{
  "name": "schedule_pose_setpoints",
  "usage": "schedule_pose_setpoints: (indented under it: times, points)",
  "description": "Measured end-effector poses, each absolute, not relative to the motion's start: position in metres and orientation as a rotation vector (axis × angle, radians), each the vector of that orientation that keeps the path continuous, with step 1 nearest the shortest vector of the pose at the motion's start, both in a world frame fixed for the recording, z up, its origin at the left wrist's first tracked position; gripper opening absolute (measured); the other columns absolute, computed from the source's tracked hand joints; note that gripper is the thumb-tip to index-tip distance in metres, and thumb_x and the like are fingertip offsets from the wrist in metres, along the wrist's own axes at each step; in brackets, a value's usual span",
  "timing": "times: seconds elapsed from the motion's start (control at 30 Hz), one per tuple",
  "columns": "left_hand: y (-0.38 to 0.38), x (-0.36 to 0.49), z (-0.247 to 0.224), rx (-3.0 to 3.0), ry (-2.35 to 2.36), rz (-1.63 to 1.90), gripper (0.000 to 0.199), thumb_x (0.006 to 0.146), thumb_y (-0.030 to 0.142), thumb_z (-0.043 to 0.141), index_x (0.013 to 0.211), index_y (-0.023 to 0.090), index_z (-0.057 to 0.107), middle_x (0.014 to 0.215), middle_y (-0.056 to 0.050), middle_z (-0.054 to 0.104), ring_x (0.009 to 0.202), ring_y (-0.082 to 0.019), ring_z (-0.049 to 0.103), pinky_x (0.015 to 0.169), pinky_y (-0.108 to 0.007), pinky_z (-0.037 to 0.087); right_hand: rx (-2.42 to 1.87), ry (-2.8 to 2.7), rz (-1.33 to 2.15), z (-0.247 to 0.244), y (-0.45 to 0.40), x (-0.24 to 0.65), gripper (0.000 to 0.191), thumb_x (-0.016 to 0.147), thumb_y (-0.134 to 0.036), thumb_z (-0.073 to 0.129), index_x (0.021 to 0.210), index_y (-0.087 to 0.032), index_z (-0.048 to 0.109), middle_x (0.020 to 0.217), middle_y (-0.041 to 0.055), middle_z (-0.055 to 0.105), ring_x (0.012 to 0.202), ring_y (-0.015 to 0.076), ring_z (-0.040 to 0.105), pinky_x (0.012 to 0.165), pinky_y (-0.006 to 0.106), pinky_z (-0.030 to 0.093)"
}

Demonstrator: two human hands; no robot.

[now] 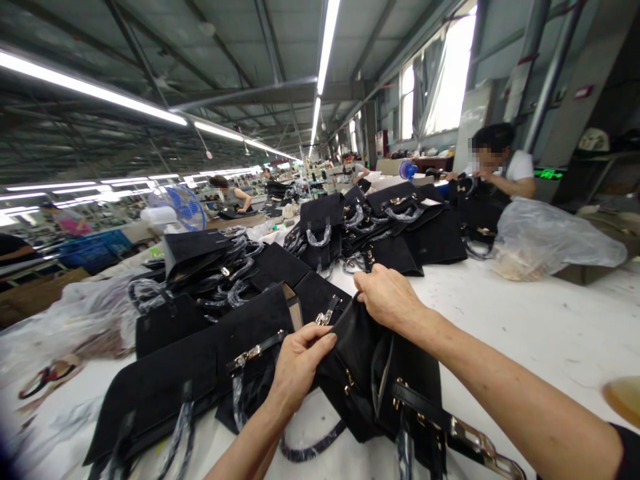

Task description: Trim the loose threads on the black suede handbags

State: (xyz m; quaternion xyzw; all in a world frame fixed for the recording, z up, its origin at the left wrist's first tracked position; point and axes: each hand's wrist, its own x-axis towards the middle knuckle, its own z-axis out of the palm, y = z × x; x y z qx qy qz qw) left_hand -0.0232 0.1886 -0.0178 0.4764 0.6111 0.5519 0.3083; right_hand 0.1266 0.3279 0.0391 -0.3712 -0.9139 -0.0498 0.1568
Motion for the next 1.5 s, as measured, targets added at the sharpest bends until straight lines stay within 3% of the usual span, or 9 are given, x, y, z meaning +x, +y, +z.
schedule_pose_setpoints:
  times: [0.07, 0.23, 0.4, 0.57, 0.7, 0.83, 1.0, 1.17, 1.5]
  points:
    - [0.187, -0.022, -0.016, 1.256, 1.600, 1.459, 0.017, 0.077, 0.029, 0.064, 0.080, 0.015, 0.073, 0.077, -0.003, 0.064, 0.070, -0.014, 0.054, 0.061, -0.021, 0.039, -0.955, -2.668, -0.136, 0.040, 0.330, 0.128, 0.018, 0.086, -0.026, 0.056, 0.100, -0.026, 0.068, 0.085, 0.0057, 0.064, 0.079, 0.0200, 0.056, 0.066, 0.029, 0.036]
    - [0.191, -0.024, -0.003, 1.219, 1.574, 1.291, 0.014, 0.073, 0.029, 0.063, 0.073, 0.014, 0.064, 0.061, 0.001, 0.056, 0.055, -0.011, 0.046, 0.050, -0.020, 0.032, -0.770, -2.767, -0.155, 0.046, 0.333, 0.134, 0.014, 0.086, -0.024, 0.057, 0.079, -0.025, 0.069, 0.080, 0.0013, 0.068, 0.087, 0.0210, 0.054, 0.065, 0.030, 0.030]
    - [0.231, -0.029, 0.015, 1.588, 1.667, 1.028, 0.025, 0.063, 0.033, 0.071, 0.081, 0.016, 0.065, 0.063, 0.002, 0.056, 0.055, -0.011, 0.044, 0.049, -0.019, 0.027, -0.757, -2.714, -0.149, 0.046, 0.330, 0.138, 0.017, 0.087, -0.024, 0.056, 0.074, -0.022, 0.067, 0.078, 0.0012, 0.068, 0.085, 0.0198, 0.052, 0.066, 0.032, 0.025]
    - [0.261, -0.022, 0.022, 1.853, 1.746, 0.886, 0.014, 0.068, 0.026, 0.060, 0.057, 0.017, 0.061, 0.050, 0.003, 0.045, 0.050, -0.011, 0.039, 0.047, -0.021, 0.021, -0.798, -2.582, -0.042, 0.036, 0.334, 0.148, 0.008, 0.082, -0.022, 0.061, 0.082, -0.025, 0.068, 0.081, 0.0009, 0.064, 0.090, 0.0192, 0.050, 0.077, 0.035, 0.025]
    - [0.253, -0.017, 0.020, 1.671, 1.804, 0.901, 0.010, 0.061, 0.020, 0.060, 0.052, 0.017, 0.057, 0.047, 0.003, 0.045, 0.047, -0.011, 0.039, 0.044, -0.021, 0.022, -0.889, -2.487, 0.059, 0.033, 0.336, 0.162, 0.013, 0.075, -0.015, 0.064, 0.085, -0.022, 0.066, 0.084, 0.0022, 0.060, 0.091, 0.0180, 0.049, 0.081, 0.034, 0.026]
    - [0.243, -0.016, 0.015, 1.582, 1.738, 0.945, 0.002, 0.059, 0.018, 0.059, 0.059, 0.017, 0.062, 0.052, 0.002, 0.050, 0.049, -0.012, 0.043, 0.043, -0.020, 0.024, -0.922, -2.541, 0.083, 0.039, 0.331, 0.166, 0.006, 0.078, -0.018, 0.063, 0.075, -0.021, 0.066, 0.081, 0.0018, 0.061, 0.093, 0.0190, 0.049, 0.081, 0.035, 0.025]
    - [0.237, -0.014, 0.013, 1.540, 1.504, 1.025, 0.028, 0.062, 0.015, 0.054, 0.083, 0.018, 0.072, 0.066, 0.000, 0.062, 0.056, -0.014, 0.051, 0.048, -0.020, 0.034, -0.980, -2.566, 0.065, 0.043, 0.329, 0.159, 0.008, 0.080, -0.020, 0.062, 0.077, -0.023, 0.068, 0.081, 0.0021, 0.063, 0.093, 0.0200, 0.049, 0.080, 0.036, 0.025]
    - [0.232, -0.013, 0.013, 1.391, 1.342, 1.033, 0.048, 0.063, 0.013, 0.051, 0.107, 0.021, 0.070, 0.074, 0.000, 0.068, 0.063, -0.017, 0.060, 0.052, -0.021, 0.041, -0.989, -2.554, 0.067, 0.042, 0.330, 0.156, 0.007, 0.080, -0.020, 0.061, 0.076, -0.022, 0.067, 0.082, 0.0023, 0.064, 0.094, 0.0190, 0.050, 0.081, 0.036, 0.024]
    - [0.230, -0.014, 0.011, 1.386, 1.369, 1.101, 0.042, 0.063, 0.015, 0.057, 0.101, 0.022, 0.073, 0.074, 0.000, 0.069, 0.064, -0.020, 0.062, 0.054, -0.024, 0.044, -1.003, -2.487, 0.031, 0.039, 0.327, 0.150, 0.014, 0.078, -0.020, 0.057, 0.070, -0.021, 0.068, 0.077, 0.0043, 0.066, 0.090, 0.0192, 0.051, 0.081, 0.037, 0.021]
